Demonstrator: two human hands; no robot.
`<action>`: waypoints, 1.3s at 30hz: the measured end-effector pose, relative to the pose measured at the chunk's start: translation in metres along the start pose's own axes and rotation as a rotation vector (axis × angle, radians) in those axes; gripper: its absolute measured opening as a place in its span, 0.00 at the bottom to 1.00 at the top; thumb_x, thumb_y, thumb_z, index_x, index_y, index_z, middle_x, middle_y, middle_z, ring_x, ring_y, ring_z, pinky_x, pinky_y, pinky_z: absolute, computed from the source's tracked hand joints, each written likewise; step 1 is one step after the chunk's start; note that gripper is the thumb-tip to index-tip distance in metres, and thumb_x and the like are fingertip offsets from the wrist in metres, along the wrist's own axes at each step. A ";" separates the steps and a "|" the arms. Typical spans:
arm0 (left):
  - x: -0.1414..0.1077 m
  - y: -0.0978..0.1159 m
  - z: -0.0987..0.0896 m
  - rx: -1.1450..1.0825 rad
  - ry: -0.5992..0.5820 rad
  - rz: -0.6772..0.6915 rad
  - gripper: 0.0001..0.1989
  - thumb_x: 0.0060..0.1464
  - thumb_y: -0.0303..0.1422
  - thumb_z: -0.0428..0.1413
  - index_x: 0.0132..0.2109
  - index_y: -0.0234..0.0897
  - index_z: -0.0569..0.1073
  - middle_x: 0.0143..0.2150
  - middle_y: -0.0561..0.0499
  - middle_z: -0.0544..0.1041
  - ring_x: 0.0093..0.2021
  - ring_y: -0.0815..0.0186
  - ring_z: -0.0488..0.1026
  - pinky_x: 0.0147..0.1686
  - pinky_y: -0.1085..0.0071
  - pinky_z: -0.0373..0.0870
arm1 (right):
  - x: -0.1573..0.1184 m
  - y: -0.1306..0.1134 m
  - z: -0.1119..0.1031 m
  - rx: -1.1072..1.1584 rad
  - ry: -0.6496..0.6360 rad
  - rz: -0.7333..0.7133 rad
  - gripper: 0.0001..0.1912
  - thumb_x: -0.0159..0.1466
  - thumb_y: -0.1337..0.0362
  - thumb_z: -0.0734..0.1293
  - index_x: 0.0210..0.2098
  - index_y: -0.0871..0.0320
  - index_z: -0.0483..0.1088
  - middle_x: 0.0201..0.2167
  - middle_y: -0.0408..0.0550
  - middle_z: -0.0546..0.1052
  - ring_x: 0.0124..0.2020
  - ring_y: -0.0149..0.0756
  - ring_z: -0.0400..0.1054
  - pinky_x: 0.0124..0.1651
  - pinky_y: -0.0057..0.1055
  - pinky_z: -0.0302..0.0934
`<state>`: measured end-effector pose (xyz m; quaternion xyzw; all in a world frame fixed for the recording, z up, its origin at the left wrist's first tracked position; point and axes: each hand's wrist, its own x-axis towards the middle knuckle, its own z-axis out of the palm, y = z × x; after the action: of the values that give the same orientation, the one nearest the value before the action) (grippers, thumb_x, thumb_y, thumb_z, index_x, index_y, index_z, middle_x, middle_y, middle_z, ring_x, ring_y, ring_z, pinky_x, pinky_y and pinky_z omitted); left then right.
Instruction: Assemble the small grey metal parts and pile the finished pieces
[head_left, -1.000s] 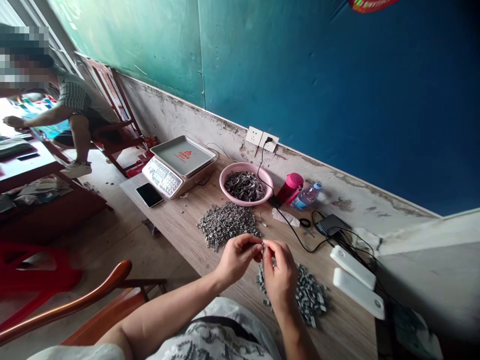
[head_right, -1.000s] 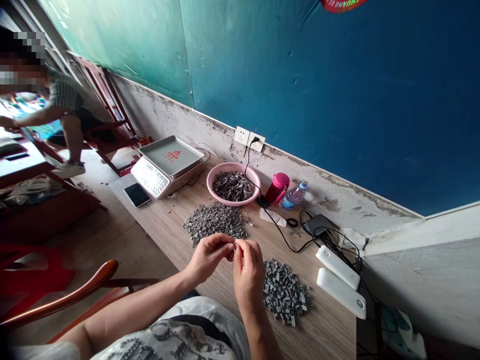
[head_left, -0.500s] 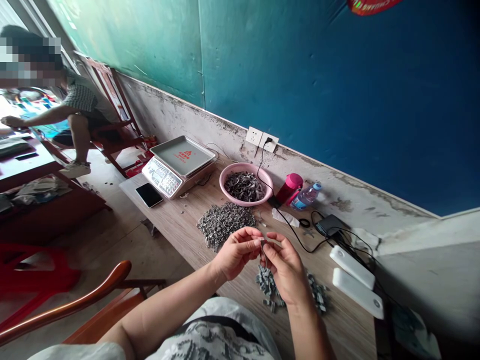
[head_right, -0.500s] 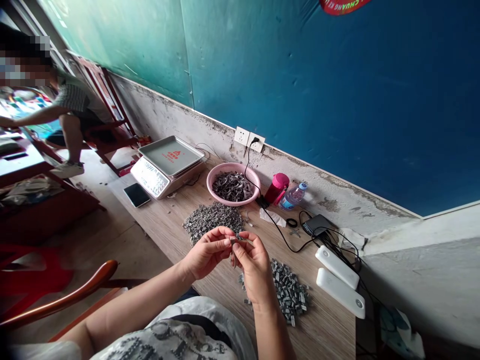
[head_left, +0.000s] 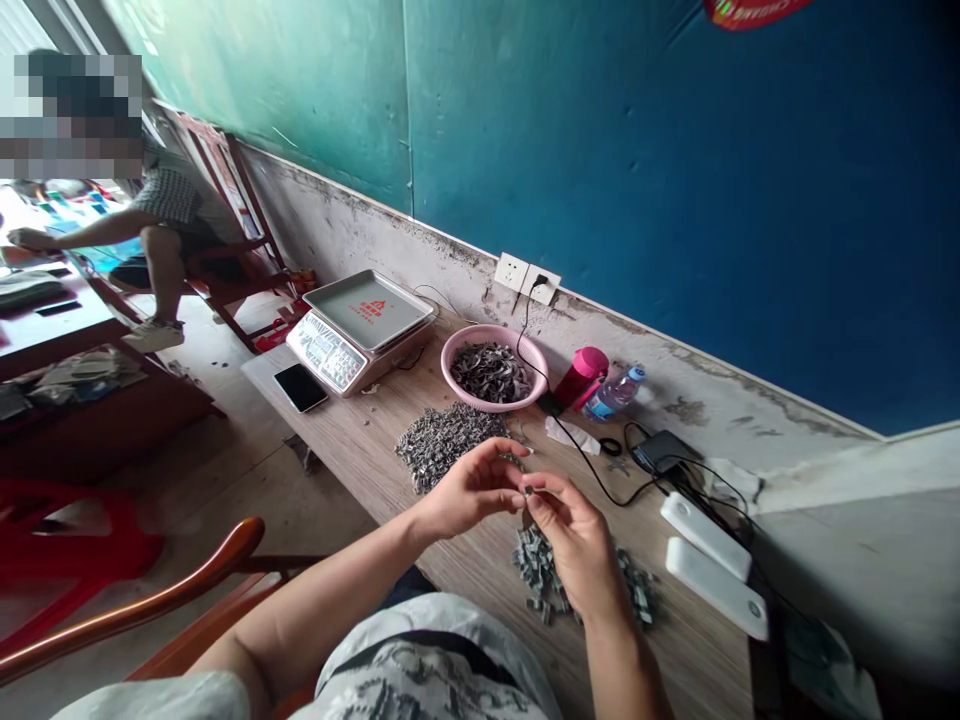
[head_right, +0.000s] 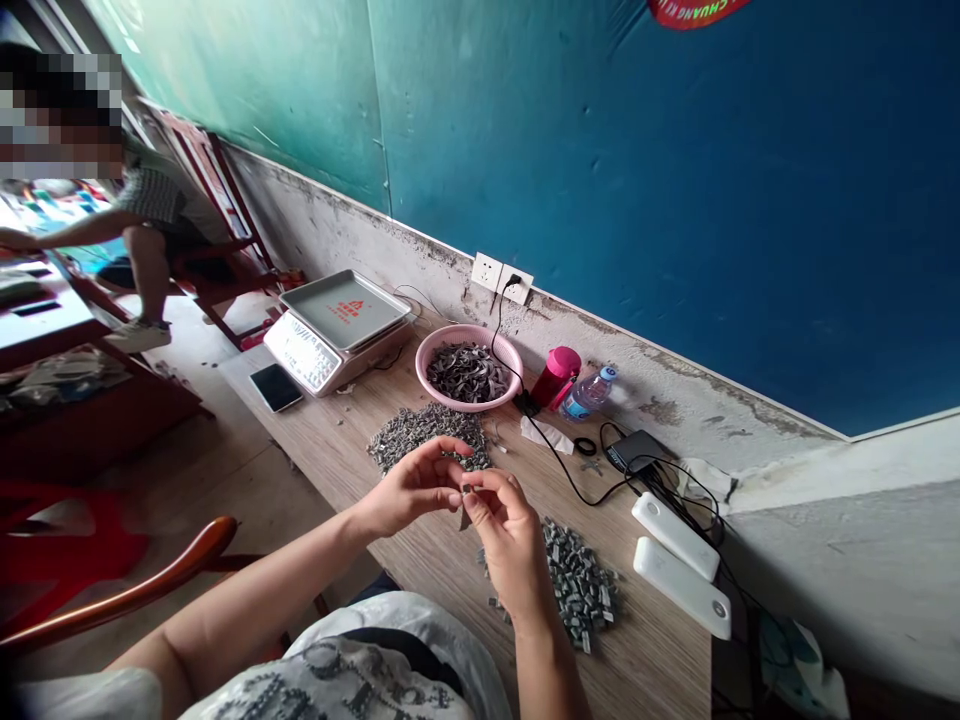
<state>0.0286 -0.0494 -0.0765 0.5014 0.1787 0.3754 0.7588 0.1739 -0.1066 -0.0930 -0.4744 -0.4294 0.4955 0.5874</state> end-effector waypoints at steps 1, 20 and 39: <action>0.000 0.001 0.000 0.023 -0.013 0.002 0.23 0.49 0.30 0.62 0.50 0.34 0.61 0.34 0.48 0.73 0.32 0.70 0.71 0.32 0.74 0.67 | 0.002 0.000 -0.001 0.015 -0.018 0.010 0.13 0.56 0.57 0.71 0.37 0.57 0.71 0.32 0.46 0.73 0.30 0.31 0.66 0.35 0.28 0.60; -0.001 -0.002 0.013 0.504 0.218 0.235 0.08 0.50 0.33 0.61 0.37 0.33 0.74 0.38 0.47 0.69 0.36 0.68 0.68 0.36 0.73 0.66 | 0.004 0.001 -0.004 0.552 -0.066 0.172 0.10 0.51 0.63 0.75 0.33 0.53 0.74 0.30 0.42 0.71 0.28 0.26 0.64 0.33 0.24 0.62; 0.002 0.013 0.012 0.749 0.059 0.264 0.10 0.48 0.36 0.62 0.35 0.33 0.76 0.35 0.46 0.70 0.37 0.66 0.69 0.40 0.72 0.65 | 0.015 -0.022 -0.024 0.175 -0.213 0.217 0.15 0.50 0.60 0.75 0.29 0.60 0.67 0.23 0.42 0.71 0.22 0.28 0.65 0.25 0.24 0.59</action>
<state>0.0324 -0.0520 -0.0592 0.7510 0.2591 0.3927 0.4633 0.2032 -0.0960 -0.0753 -0.4100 -0.3904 0.6390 0.5208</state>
